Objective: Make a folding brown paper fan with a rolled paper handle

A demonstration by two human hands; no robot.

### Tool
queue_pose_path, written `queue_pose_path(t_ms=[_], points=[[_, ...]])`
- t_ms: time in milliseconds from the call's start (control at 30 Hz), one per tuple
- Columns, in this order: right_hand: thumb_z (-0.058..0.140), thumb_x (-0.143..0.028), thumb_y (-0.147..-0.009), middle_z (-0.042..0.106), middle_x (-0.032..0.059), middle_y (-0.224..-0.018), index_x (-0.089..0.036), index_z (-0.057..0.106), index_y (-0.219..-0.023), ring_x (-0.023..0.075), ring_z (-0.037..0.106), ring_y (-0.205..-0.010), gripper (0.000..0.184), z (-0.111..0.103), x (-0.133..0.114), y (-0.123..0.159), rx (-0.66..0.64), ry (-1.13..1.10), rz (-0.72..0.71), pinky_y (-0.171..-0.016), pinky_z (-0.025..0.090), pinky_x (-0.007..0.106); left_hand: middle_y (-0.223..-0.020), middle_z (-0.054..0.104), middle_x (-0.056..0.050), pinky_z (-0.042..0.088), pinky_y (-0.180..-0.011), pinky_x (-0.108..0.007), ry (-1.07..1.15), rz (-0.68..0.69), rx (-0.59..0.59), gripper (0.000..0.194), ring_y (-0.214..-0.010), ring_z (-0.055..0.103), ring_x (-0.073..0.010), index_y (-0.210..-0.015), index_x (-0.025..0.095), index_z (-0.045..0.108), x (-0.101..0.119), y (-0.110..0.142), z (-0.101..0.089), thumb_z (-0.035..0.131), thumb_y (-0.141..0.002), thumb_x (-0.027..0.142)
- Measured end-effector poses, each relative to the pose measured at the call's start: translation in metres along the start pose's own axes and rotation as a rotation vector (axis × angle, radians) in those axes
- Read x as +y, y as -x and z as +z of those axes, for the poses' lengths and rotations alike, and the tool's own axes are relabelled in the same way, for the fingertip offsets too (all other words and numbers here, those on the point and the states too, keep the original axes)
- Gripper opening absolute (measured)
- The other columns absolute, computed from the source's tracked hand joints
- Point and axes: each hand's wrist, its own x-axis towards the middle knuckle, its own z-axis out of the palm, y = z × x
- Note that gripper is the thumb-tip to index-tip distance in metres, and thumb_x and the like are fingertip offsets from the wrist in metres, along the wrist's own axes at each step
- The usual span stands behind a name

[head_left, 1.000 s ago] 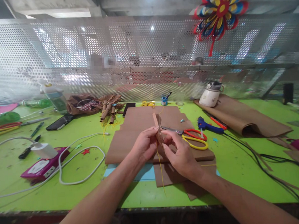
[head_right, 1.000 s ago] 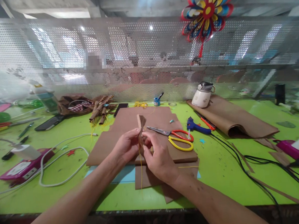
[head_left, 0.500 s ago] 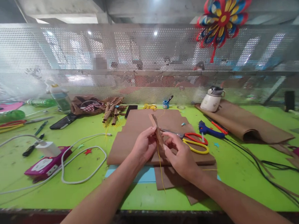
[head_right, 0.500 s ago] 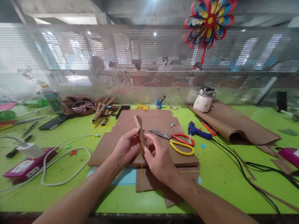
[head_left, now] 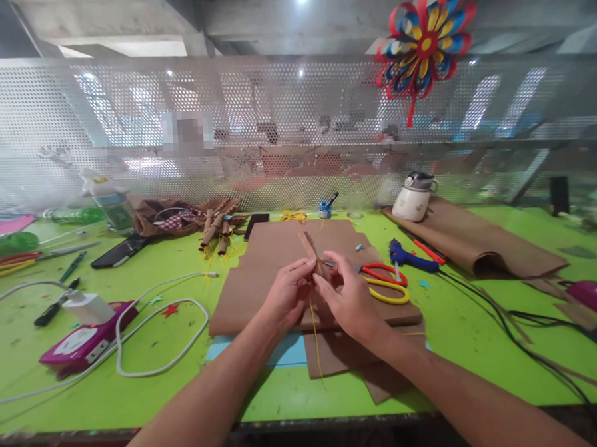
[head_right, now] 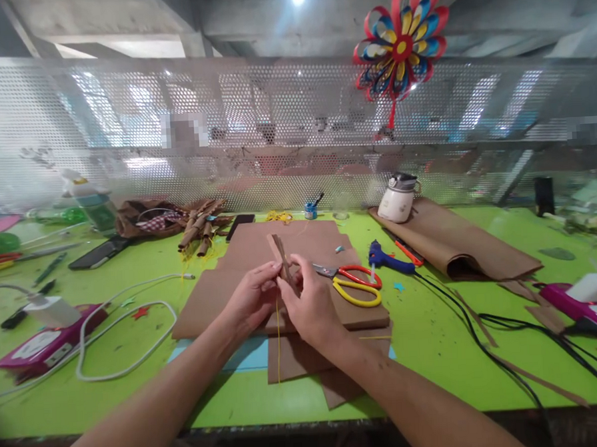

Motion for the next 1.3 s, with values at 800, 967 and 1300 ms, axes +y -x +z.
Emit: queue_pose_path(t_ms=[800, 967, 1300], points=[[0.047, -0.025, -0.088, 0.055, 0.0004, -0.069, -0.015, 0.049, -0.124, 0.0157, 0.053, -0.063, 0.037, -0.004, -0.003, 0.009, -0.05, -0.03, -0.054, -0.064, 0.044, 0.028, -0.071, 0.065, -0.004, 0.047, -0.068, -0.024, 0.064, -0.031, -0.103, 0.016, -0.065, 0.061, -0.0125, -0.085, 0.01, 0.066, -0.003, 0.0, 0.0, 0.067, -0.075, 0.022], [0.046, -0.026, -0.09, 0.056, 0.0005, -0.071, -0.017, 0.046, -0.127, 0.0155, 0.055, -0.065, 0.038, -0.002, -0.004, 0.012, -0.068, -0.039, -0.066, -0.063, 0.047, 0.027, -0.072, 0.066, -0.003, 0.047, -0.067, -0.024, 0.128, 0.027, -0.005, 0.012, -0.063, 0.059, -0.0107, -0.079, 0.01, 0.065, 0.0, -0.005, -0.004, 0.069, -0.073, 0.019], [0.044, -0.015, -0.089, 0.062, 0.0094, -0.114, -0.02, 0.042, -0.13, 0.0191, 0.061, -0.097, 0.042, -0.002, -0.001, 0.014, -0.047, 0.047, -0.225, -0.086, 0.049, 0.032, -0.071, 0.065, -0.003, 0.048, -0.07, -0.025, 0.172, 0.001, -0.016, 0.013, -0.066, 0.06, -0.0124, -0.077, 0.011, 0.064, 0.0, -0.005, -0.004, 0.067, -0.075, 0.022]])
